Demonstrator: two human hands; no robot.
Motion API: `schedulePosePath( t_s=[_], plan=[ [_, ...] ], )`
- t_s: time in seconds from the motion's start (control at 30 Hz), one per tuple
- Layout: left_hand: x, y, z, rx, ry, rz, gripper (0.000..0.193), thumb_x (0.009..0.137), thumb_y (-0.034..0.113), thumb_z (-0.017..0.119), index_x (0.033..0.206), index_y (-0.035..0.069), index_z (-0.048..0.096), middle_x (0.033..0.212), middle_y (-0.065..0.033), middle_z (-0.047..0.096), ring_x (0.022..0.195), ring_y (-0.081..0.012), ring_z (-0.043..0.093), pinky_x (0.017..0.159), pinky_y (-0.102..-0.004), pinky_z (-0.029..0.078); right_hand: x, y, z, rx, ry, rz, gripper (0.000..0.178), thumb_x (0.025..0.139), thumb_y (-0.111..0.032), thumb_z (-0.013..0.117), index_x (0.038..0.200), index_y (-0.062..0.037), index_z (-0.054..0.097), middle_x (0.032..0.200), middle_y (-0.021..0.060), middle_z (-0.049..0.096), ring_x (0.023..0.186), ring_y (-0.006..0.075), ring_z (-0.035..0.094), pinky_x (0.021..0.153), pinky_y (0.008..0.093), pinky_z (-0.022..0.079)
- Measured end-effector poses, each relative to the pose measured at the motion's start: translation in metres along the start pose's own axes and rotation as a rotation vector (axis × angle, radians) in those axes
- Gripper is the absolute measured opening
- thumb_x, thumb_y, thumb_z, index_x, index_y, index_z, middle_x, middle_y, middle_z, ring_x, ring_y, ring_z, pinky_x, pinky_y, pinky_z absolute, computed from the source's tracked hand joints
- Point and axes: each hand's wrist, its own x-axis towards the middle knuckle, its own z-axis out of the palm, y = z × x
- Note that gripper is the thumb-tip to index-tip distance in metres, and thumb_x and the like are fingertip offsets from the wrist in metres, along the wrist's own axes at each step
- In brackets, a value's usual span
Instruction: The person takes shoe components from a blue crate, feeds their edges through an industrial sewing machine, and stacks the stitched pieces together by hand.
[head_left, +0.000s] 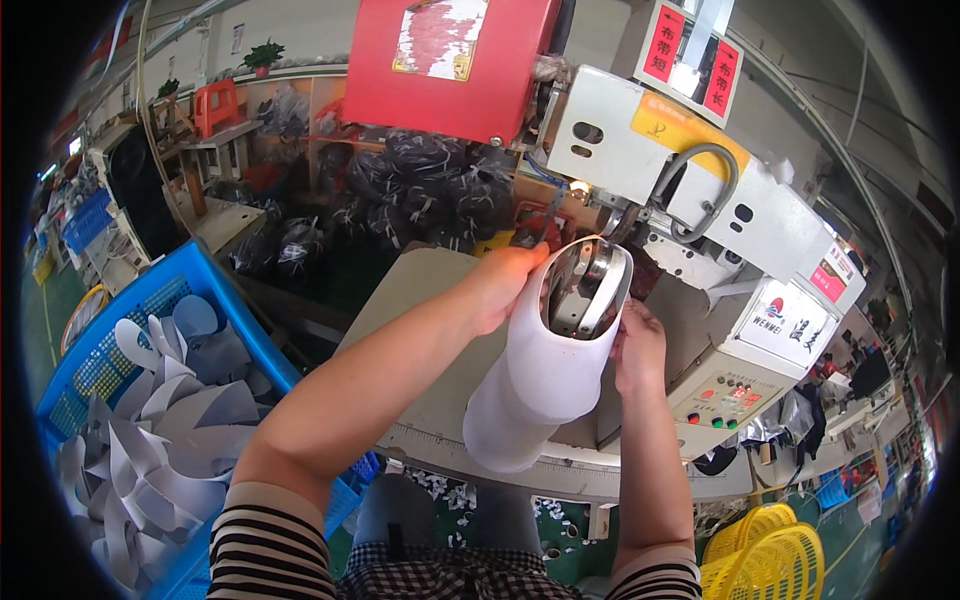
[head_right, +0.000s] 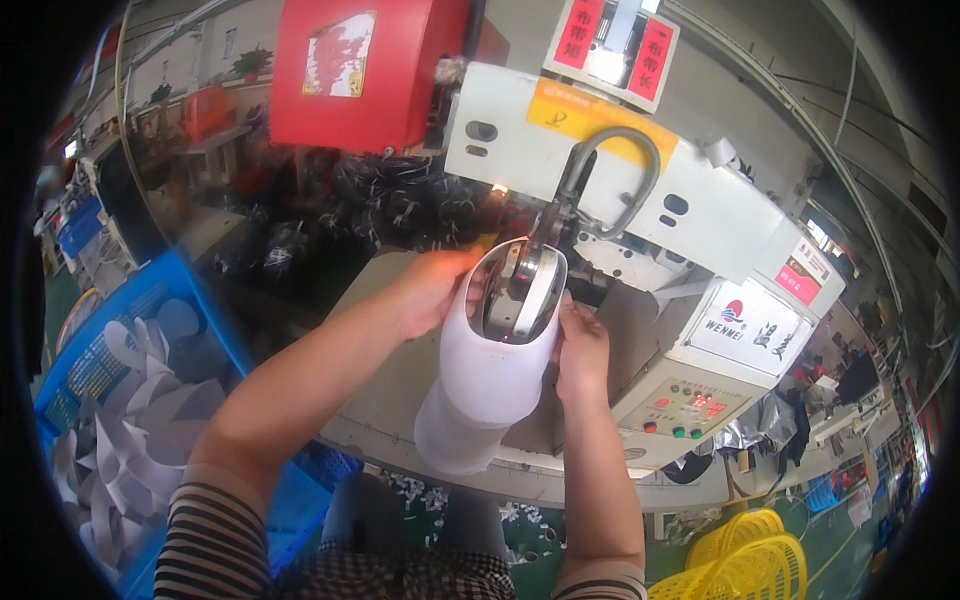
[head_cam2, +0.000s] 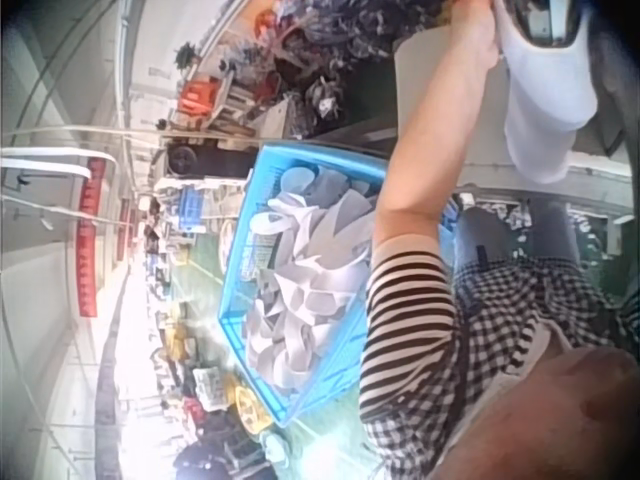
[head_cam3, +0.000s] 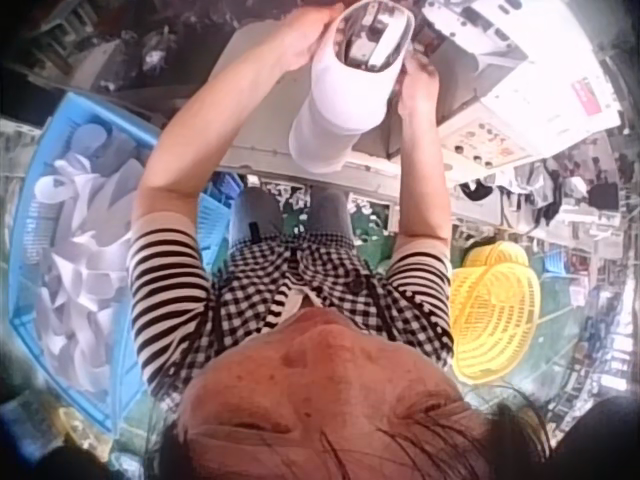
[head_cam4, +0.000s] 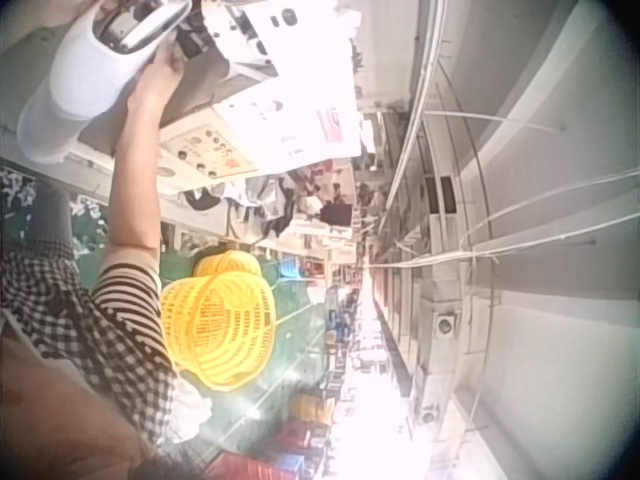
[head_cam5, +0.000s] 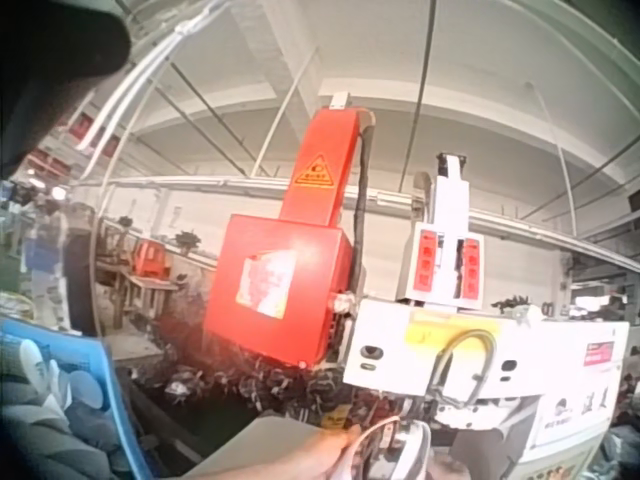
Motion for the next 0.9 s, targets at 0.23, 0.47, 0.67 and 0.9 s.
schedulePosePath(
  t_s=[0.23,0.47,0.67,0.9],
  plan=[
    [0.031,-0.005,0.006,0.123,0.302,0.018,0.037,0.091,0.034,0.042,0.088,0.001,0.059,0.081,-0.0090,0.059,0.072,-0.0178,0.056,0.065,-0.0334,0.044,0.028,0.005,0.014,0.122,0.079,-0.035,0.032,0.092,-0.026,0.046,0.094,0.0035,0.058,0.084,0.0063,0.062,0.071,0.0112,0.056,0.065,0.0223,0.044],
    [0.026,0.000,0.003,0.205,0.291,0.431,0.038,0.088,0.035,0.047,0.090,-0.002,0.057,0.088,-0.0112,0.061,0.078,-0.0191,0.057,0.064,-0.0312,0.044,0.029,0.008,0.017,0.275,0.030,-0.117,0.026,0.093,-0.022,0.044,0.097,0.0014,0.057,0.086,0.0076,0.062,0.076,0.0124,0.058,0.066,0.0246,0.046],
    [0.040,-0.040,-0.001,0.221,0.315,0.164,0.044,0.090,0.039,0.041,0.096,-0.001,0.060,0.087,-0.0110,0.062,0.078,-0.0198,0.059,0.067,-0.0326,0.045,0.037,0.019,0.002,-0.170,0.080,-0.141,0.034,0.093,-0.026,0.042,0.105,0.0032,0.055,0.090,0.0108,0.062,0.079,0.0171,0.060,0.071,0.0281,0.046],
    [-0.011,-0.095,0.007,0.269,0.265,0.527,0.041,0.091,0.037,0.042,0.114,0.004,0.049,0.106,-0.0093,0.054,0.103,-0.0178,0.049,0.089,-0.0297,0.038,-0.048,0.063,-0.004,-0.311,0.123,-0.171,0.039,0.092,-0.031,0.042,0.104,0.0039,0.052,0.089,0.0122,0.060,0.079,0.0161,0.057,0.071,0.0282,0.045]
  ],
)
